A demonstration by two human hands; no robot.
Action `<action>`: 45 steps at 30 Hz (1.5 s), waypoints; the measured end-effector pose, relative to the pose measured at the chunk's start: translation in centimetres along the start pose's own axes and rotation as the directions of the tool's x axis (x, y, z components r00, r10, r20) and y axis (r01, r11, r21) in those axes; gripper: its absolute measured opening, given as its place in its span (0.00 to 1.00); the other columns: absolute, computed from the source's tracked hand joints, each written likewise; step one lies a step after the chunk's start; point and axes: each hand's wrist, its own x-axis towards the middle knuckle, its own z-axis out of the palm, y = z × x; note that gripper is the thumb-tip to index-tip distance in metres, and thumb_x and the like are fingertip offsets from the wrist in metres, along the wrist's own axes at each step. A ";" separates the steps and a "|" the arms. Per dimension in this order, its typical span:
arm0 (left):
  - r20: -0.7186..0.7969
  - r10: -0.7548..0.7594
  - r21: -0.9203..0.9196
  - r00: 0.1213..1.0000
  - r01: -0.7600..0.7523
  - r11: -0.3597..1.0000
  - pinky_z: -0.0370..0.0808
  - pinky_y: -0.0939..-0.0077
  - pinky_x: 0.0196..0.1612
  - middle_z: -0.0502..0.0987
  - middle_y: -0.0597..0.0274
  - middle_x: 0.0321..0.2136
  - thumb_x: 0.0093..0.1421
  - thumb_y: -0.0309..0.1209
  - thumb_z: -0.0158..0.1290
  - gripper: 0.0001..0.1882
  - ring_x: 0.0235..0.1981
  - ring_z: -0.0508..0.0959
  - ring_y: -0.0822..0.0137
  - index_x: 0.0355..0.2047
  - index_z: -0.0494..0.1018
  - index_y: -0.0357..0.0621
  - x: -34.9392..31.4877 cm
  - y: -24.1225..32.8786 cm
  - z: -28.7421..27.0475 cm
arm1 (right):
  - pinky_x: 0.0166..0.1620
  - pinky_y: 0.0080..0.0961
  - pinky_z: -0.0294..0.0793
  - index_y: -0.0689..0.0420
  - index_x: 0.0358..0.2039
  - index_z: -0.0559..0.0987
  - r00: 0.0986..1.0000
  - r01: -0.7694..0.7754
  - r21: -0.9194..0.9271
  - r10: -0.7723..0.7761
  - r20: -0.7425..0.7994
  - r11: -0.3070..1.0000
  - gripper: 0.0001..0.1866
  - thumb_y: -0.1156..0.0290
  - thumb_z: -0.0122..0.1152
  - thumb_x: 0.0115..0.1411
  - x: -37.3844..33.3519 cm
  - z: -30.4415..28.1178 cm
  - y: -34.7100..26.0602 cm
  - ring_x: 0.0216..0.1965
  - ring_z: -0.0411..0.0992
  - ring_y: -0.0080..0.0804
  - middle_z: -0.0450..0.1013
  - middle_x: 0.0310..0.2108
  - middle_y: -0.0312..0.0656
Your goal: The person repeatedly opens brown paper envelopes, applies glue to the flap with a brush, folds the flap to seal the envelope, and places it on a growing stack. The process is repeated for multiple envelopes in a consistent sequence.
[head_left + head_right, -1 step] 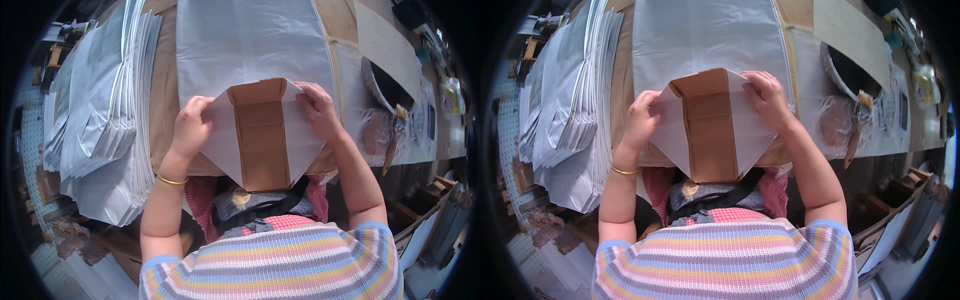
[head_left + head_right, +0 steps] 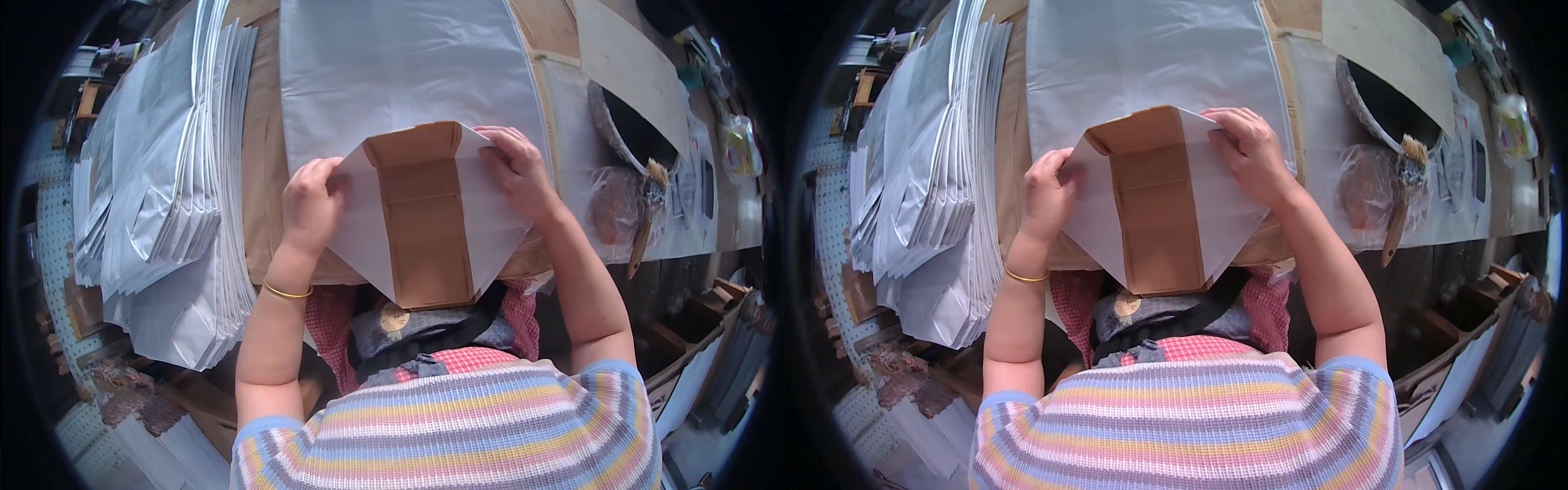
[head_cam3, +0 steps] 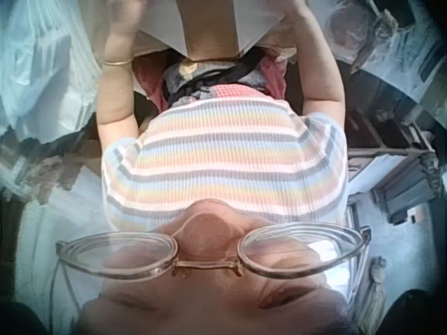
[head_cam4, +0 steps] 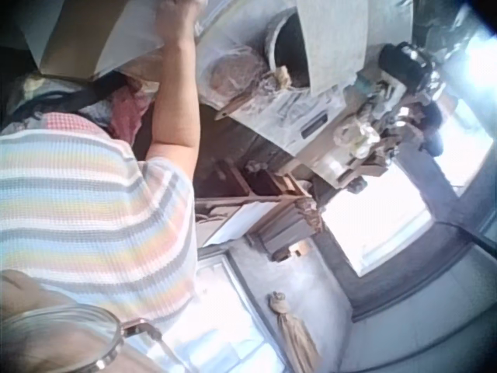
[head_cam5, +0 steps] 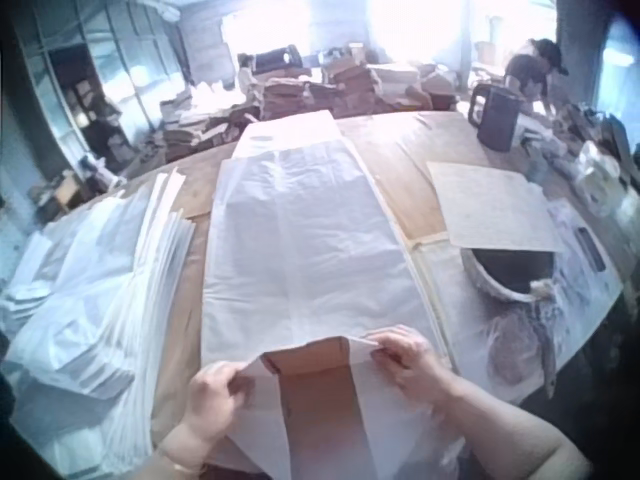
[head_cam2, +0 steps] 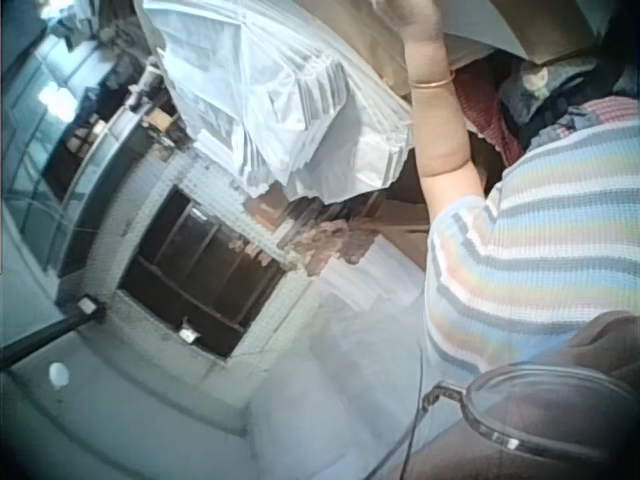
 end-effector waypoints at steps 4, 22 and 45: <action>-0.096 0.059 0.051 0.994 -0.054 0.997 0.74 0.65 0.36 0.77 0.54 0.29 0.52 0.17 0.55 0.07 0.32 0.78 0.53 0.32 0.76 0.37 -1.0 -2.1 0.5 | 0.48 0.32 0.72 0.59 0.41 0.80 0.996 0.067 -0.016 -0.066 0.062 0.998 0.13 0.82 0.57 0.54 -0.9 -1.0 0.6 0.46 0.72 0.43 0.77 0.43 0.44; 0.558 0.032 0.556 0.829 -0.402 0.727 0.77 0.66 0.42 0.79 0.54 0.31 0.49 0.23 0.50 0.05 0.38 0.80 0.60 0.27 0.74 0.42 2.4 1.1 -1.3 | 0.38 0.29 0.76 0.53 0.28 0.76 0.793 0.541 -0.645 -0.073 0.605 0.540 0.04 0.75 0.57 0.50 2.1 -4.0 -2.6 0.35 0.75 0.32 0.72 0.28 0.33; 0.320 0.089 0.272 0.943 -0.182 0.945 0.45 0.56 0.71 0.50 0.39 0.68 0.58 0.55 0.52 0.49 0.70 0.49 0.46 0.66 0.48 0.28 -6.3 0.2 0.4 | 0.69 0.40 0.51 0.63 0.63 0.62 0.911 0.273 -0.456 -0.075 0.406 0.847 0.41 0.64 0.64 0.49 -3.1 -0.6 -3.6 0.67 0.55 0.45 0.59 0.65 0.52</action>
